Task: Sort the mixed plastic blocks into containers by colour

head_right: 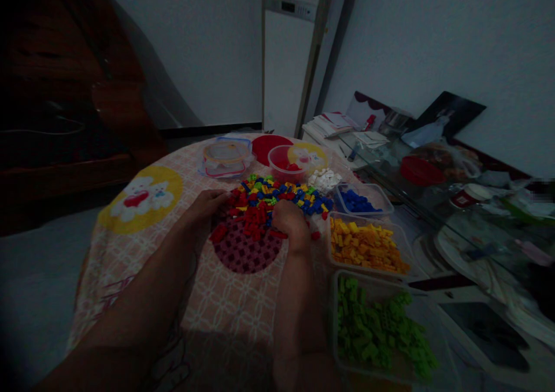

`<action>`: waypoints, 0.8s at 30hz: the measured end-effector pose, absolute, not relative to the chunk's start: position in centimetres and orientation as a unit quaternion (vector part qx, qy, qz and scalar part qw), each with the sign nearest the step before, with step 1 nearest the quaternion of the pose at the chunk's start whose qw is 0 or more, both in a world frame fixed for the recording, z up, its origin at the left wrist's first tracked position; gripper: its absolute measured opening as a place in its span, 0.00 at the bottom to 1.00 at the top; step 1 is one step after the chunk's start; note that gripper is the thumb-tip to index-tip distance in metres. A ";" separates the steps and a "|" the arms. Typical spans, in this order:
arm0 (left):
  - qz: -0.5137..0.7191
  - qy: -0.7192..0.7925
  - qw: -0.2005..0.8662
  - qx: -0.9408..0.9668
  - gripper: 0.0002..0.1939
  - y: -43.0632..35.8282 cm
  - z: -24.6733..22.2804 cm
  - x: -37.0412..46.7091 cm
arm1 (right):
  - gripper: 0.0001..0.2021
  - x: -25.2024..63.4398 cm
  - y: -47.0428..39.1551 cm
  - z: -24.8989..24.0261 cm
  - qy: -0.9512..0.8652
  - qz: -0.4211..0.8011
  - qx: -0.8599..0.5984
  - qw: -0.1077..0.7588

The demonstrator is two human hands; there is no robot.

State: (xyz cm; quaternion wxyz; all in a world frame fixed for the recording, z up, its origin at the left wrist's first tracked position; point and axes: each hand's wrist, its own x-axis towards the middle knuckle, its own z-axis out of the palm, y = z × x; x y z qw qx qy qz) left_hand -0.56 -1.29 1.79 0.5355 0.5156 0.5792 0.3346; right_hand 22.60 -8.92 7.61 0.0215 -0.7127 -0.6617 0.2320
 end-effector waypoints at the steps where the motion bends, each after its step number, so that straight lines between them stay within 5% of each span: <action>1: 0.337 0.579 0.536 0.515 0.14 -1.3 1.8 -0.5 | 0.13 23.0 -8.9 7.3 -0.650 0.261 -0.712 0.049; 8: 0.342 0.577 0.539 0.510 0.11 -1.3 1.8 -0.5 | 0.08 24.8 -9.3 6.9 -0.537 0.394 -0.705 0.243; 14: 0.341 0.576 0.538 0.512 0.12 -1.5 2.2 -0.5 | 0.04 25.4 -8.7 6.5 -0.449 0.380 -0.711 0.386; 24: 0.340 0.576 0.535 0.516 0.15 -1.4 1.8 -0.5 | 0.24 29.7 -9.2 6.3 -0.190 0.056 -0.717 0.668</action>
